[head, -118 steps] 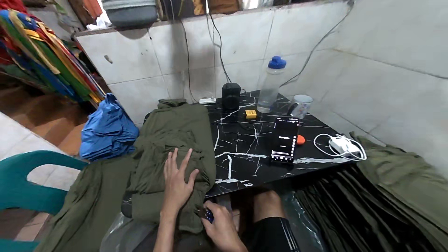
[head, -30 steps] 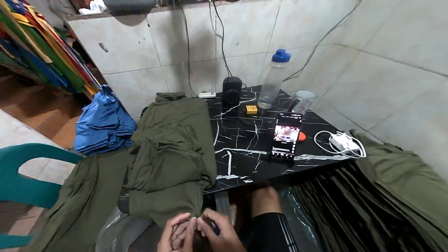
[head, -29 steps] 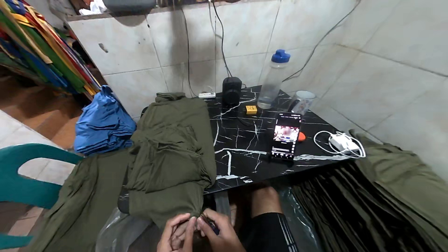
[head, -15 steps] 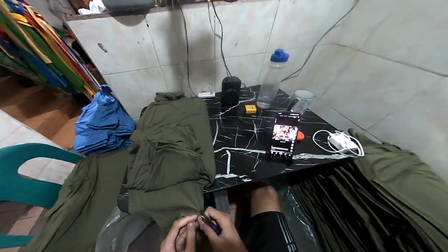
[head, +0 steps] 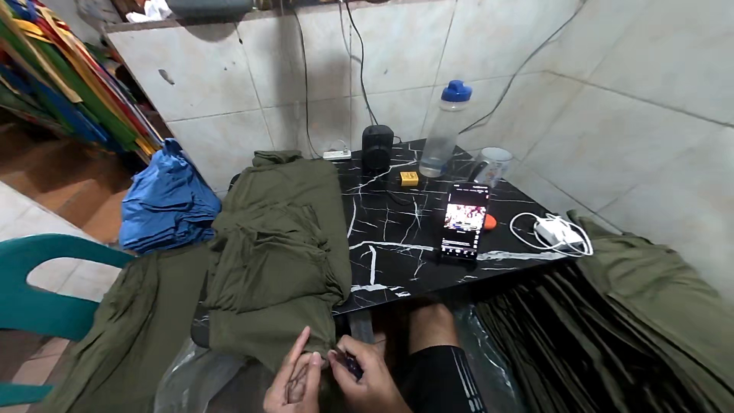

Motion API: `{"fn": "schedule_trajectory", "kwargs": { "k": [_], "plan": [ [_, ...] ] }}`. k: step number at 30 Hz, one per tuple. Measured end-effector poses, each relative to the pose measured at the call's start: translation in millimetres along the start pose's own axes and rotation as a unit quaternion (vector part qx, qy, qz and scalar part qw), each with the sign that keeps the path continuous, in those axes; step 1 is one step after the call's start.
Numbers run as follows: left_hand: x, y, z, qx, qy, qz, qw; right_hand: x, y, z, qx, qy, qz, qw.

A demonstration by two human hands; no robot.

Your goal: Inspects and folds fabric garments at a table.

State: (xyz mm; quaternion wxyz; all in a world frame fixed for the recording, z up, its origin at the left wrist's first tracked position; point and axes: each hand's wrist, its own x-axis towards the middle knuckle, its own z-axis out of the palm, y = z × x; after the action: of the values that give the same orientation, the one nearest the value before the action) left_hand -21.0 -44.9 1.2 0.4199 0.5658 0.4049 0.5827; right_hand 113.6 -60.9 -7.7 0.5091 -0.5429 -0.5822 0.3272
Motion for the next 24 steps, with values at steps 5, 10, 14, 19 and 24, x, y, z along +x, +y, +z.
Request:
{"fn": "schedule_trajectory", "kwargs": {
  "k": [5, 10, 14, 19, 24],
  "plan": [
    [10, -4, -4, -0.004, 0.030, 0.021, 0.999, -1, 4, -1, -0.053, 0.015, 0.000, 0.998],
    [6, 0, 0, -0.002, 0.006, 0.021, 1.000, 0, 2, -2, -0.071, 0.026, 0.071, 0.995],
    [1, -10, 3, 0.019, -0.017, 0.054, 0.998, -1, 5, -2, -0.068, 0.034, 0.055, 0.996],
    [0, -17, 1, 0.032, -0.037, 0.067, 0.997, -1, 5, -7, -0.097, 0.004, 0.060, 0.993],
    [0, -14, -1, 0.029, -0.021, 0.069, 0.997, 0, 6, -6, -0.020, -0.029, 0.069, 0.997]
  ]
}}
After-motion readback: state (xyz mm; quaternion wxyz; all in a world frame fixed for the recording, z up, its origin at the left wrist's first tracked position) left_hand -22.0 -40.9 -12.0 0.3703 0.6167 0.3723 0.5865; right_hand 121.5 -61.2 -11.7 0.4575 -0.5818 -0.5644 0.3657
